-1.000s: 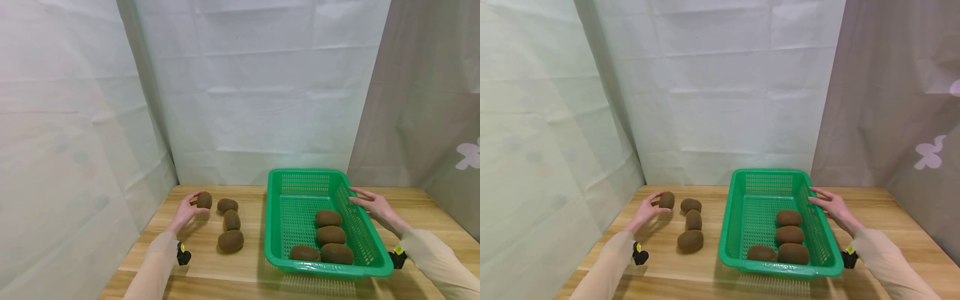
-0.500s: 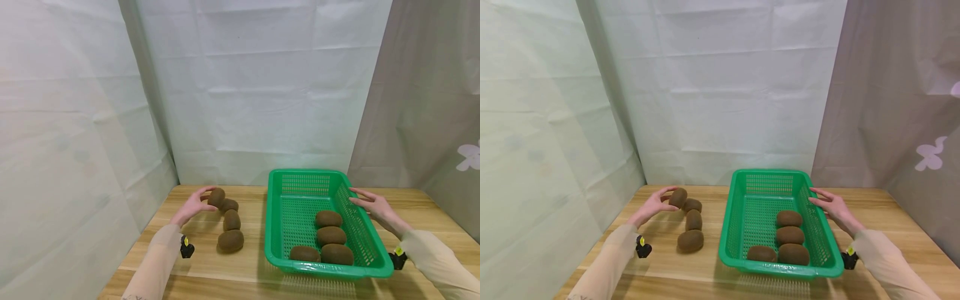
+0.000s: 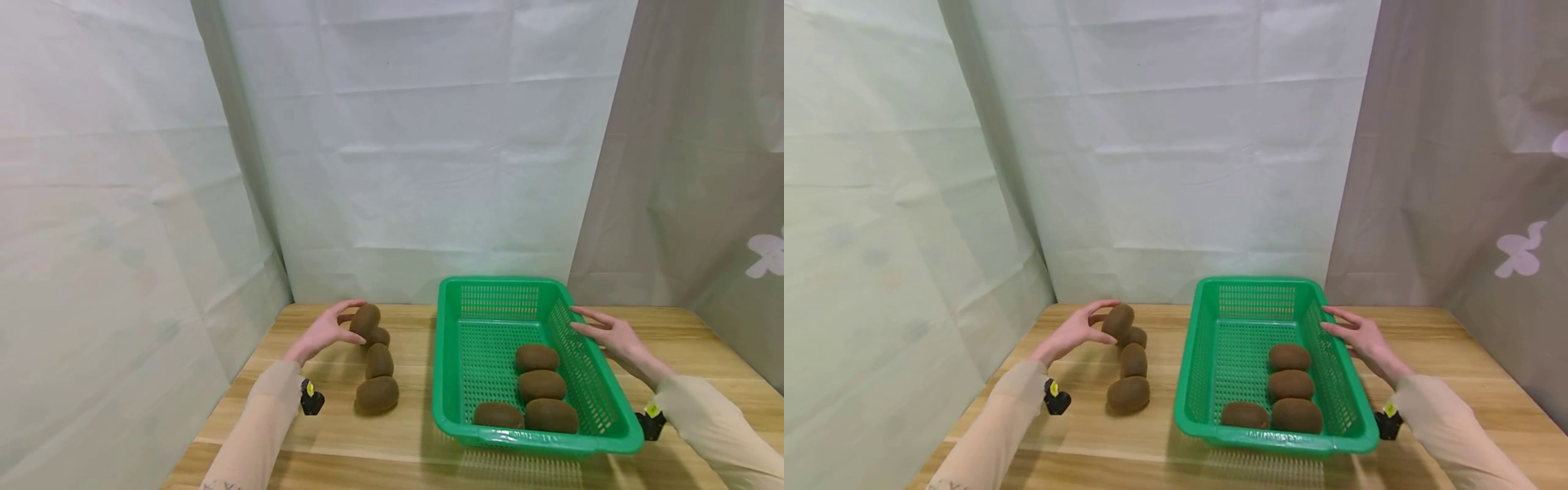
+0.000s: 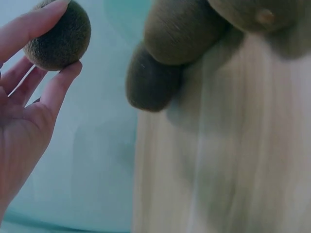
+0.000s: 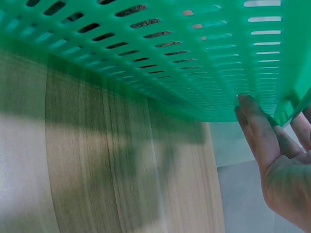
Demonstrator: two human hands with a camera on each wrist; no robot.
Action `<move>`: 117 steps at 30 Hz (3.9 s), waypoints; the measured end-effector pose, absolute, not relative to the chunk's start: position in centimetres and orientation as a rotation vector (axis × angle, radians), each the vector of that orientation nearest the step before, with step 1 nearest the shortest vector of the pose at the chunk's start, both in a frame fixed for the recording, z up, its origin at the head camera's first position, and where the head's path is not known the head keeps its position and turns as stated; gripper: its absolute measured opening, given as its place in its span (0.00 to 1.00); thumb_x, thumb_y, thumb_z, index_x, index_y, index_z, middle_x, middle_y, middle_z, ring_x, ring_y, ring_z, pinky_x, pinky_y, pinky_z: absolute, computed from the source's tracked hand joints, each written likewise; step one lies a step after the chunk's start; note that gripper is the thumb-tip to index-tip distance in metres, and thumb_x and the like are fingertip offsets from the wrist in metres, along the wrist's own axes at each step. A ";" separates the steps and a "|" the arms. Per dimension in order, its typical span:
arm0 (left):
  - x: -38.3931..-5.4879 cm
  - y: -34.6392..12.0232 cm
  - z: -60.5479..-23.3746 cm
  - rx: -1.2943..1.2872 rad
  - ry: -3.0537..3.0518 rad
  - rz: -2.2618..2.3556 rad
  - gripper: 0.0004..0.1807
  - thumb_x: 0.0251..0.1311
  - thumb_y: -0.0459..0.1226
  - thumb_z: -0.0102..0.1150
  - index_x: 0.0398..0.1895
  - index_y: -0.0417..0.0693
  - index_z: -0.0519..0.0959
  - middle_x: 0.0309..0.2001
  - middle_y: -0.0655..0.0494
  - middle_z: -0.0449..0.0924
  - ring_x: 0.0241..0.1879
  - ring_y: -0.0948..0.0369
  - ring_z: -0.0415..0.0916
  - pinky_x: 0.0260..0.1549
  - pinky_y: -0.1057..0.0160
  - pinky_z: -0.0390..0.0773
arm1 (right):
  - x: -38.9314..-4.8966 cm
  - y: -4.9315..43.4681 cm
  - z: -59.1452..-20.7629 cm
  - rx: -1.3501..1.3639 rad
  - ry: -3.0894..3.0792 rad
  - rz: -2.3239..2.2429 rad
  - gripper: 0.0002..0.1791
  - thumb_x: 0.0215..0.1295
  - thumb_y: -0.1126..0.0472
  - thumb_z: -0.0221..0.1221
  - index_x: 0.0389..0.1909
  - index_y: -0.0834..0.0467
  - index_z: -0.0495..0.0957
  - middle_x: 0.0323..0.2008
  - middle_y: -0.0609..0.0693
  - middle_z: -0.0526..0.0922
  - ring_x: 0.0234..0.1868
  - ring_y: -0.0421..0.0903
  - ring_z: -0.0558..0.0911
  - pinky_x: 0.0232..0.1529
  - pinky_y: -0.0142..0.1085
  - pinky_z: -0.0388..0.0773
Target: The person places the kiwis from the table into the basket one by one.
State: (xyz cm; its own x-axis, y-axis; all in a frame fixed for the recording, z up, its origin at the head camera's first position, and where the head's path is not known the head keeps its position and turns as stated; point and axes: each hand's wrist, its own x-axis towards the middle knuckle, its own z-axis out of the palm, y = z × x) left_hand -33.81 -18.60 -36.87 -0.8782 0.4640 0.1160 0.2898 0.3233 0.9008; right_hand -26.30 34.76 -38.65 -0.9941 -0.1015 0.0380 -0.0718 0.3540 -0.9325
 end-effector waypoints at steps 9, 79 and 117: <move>-35.1 -16.7 -36.1 0.755 2.416 1.517 0.41 0.39 0.38 0.74 0.61 0.61 0.66 0.62 0.64 0.59 0.59 0.55 0.57 0.50 0.49 0.64 | -26.2 34.7 -38.7 -0.159 2.526 -1.784 0.37 0.64 0.50 0.54 0.68 0.60 0.52 0.65 0.66 0.48 0.60 0.65 0.56 0.51 0.58 0.61; -32.5 7.1 -34.2 1.164 1.851 0.275 0.40 0.37 0.18 0.66 0.57 0.54 0.70 0.54 0.65 0.61 0.58 0.65 0.56 0.48 0.72 0.64 | -25.8 33.8 -38.5 -0.175 2.590 -1.733 0.37 0.64 0.49 0.54 0.67 0.62 0.53 0.64 0.68 0.50 0.59 0.65 0.58 0.50 0.61 0.60; -31.6 7.5 -35.4 0.886 2.007 0.296 0.37 0.42 0.17 0.63 0.56 0.55 0.70 0.54 0.59 0.66 0.50 0.63 0.66 0.34 0.65 0.76 | -25.7 33.9 -38.5 -0.137 2.545 -1.769 0.37 0.64 0.50 0.54 0.68 0.60 0.52 0.64 0.68 0.50 0.60 0.68 0.55 0.51 0.59 0.60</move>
